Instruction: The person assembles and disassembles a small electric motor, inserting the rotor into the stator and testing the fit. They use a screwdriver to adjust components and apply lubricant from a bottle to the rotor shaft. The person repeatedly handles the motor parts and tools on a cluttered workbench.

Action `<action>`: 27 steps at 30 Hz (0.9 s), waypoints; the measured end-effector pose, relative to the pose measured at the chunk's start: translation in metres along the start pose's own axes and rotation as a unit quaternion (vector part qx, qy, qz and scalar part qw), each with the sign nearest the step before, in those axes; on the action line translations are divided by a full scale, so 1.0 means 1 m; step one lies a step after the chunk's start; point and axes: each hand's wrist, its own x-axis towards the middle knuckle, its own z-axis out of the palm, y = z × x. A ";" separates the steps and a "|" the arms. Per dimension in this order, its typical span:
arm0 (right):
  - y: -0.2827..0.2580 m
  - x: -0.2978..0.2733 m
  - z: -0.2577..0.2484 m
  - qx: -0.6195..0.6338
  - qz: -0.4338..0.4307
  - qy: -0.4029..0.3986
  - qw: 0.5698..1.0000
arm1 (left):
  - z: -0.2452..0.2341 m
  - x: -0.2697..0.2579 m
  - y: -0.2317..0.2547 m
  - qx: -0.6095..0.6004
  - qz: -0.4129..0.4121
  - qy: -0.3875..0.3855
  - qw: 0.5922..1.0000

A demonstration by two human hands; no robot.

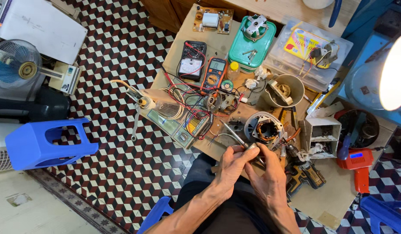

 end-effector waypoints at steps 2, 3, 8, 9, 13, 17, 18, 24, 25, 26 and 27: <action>-0.003 -0.001 0.011 -0.016 0.036 0.004 0.999 | -0.013 0.002 0.003 0.037 -0.009 -0.006 0.999; -0.002 -0.005 0.016 0.010 0.060 0.012 0.998 | -0.024 0.005 0.004 0.076 -0.012 -0.017 0.997; 0.003 -0.021 0.024 0.214 0.225 0.085 0.947 | -0.094 0.073 0.014 0.214 0.045 0.027 0.975; 0.005 -0.028 0.020 0.230 0.267 0.114 0.929 | -0.106 0.098 0.014 0.240 0.109 0.109 0.958; 0.008 -0.059 0.014 0.286 0.344 0.193 0.873 | -0.133 0.208 0.008 0.369 0.315 0.215 0.847; 0.008 -0.076 0.016 0.290 0.306 0.234 0.876 | -0.141 0.260 -0.005 0.373 0.203 0.219 0.879; 0.005 -0.077 0.017 0.280 0.306 0.231 0.880 | -0.143 0.262 -0.006 0.374 0.202 0.221 0.878; -0.030 -0.048 0.012 0.205 0.353 0.159 0.899 | -0.143 0.227 0.012 0.260 0.126 0.154 0.945; -0.037 -0.039 0.012 0.193 0.360 0.143 0.902 | -0.140 0.216 0.017 0.241 0.124 0.144 0.952; -0.043 -0.029 0.012 0.181 0.367 0.128 0.904 | -0.135 0.206 0.021 0.196 0.095 0.115 0.969; -0.049 -0.018 0.013 0.175 0.334 0.115 0.919 | -0.132 0.194 0.024 0.151 0.065 0.086 0.983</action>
